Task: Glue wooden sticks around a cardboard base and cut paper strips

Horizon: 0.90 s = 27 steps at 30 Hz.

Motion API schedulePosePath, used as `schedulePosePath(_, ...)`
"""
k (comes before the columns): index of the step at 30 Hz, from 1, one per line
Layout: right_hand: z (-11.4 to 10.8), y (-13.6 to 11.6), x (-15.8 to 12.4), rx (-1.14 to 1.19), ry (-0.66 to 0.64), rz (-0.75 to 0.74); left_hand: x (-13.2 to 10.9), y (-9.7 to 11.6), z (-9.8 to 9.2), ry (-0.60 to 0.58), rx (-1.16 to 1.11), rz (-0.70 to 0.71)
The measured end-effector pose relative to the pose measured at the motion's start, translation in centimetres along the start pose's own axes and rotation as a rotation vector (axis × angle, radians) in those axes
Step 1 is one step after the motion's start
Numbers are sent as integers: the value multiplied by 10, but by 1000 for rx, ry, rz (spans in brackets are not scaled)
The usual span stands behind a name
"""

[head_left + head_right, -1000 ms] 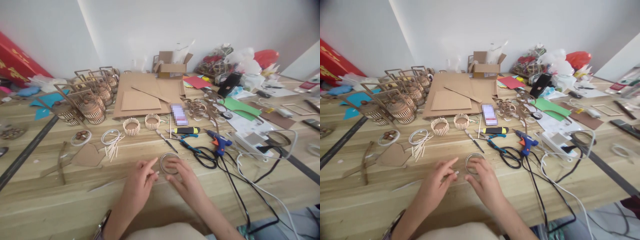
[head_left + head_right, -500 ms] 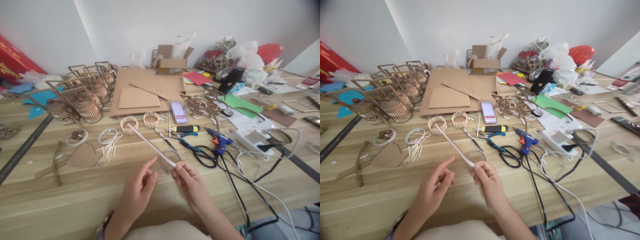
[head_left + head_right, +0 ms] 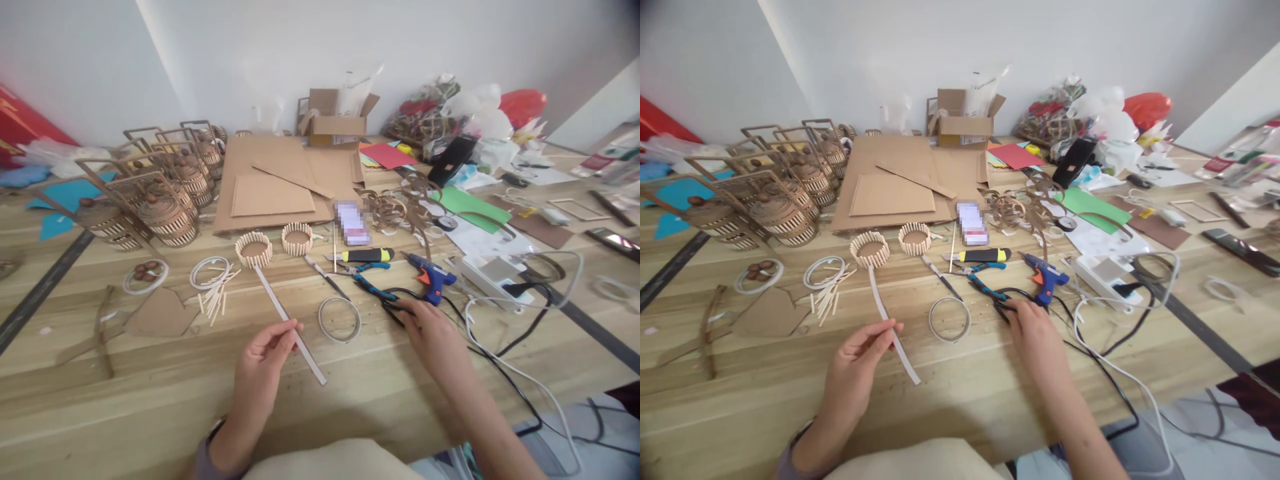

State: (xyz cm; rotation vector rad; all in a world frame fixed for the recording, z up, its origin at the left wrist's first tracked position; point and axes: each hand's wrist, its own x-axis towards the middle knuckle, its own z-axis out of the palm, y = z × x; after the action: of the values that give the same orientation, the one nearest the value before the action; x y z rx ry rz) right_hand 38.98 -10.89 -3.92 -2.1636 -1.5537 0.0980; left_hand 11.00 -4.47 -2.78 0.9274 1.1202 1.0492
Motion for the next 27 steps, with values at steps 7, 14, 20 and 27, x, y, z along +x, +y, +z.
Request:
schedulePosePath(7, -2, 30, 16, -472, -183, -139, -4, 12, 6, -35, -31, 46)
schedulePosePath(14, -37, 40, -9, -377, -385, -52, -3, 12, 4, -17, -21, -56)
schedulePosePath(20, -61, 23, -31, -20, -507, -74, 3, 11, 7, -56, -92, -129)
schedulePosePath(27, -26, -65, -34, 407, -594, -229, 0, 10, 6, -150, -136, -161)
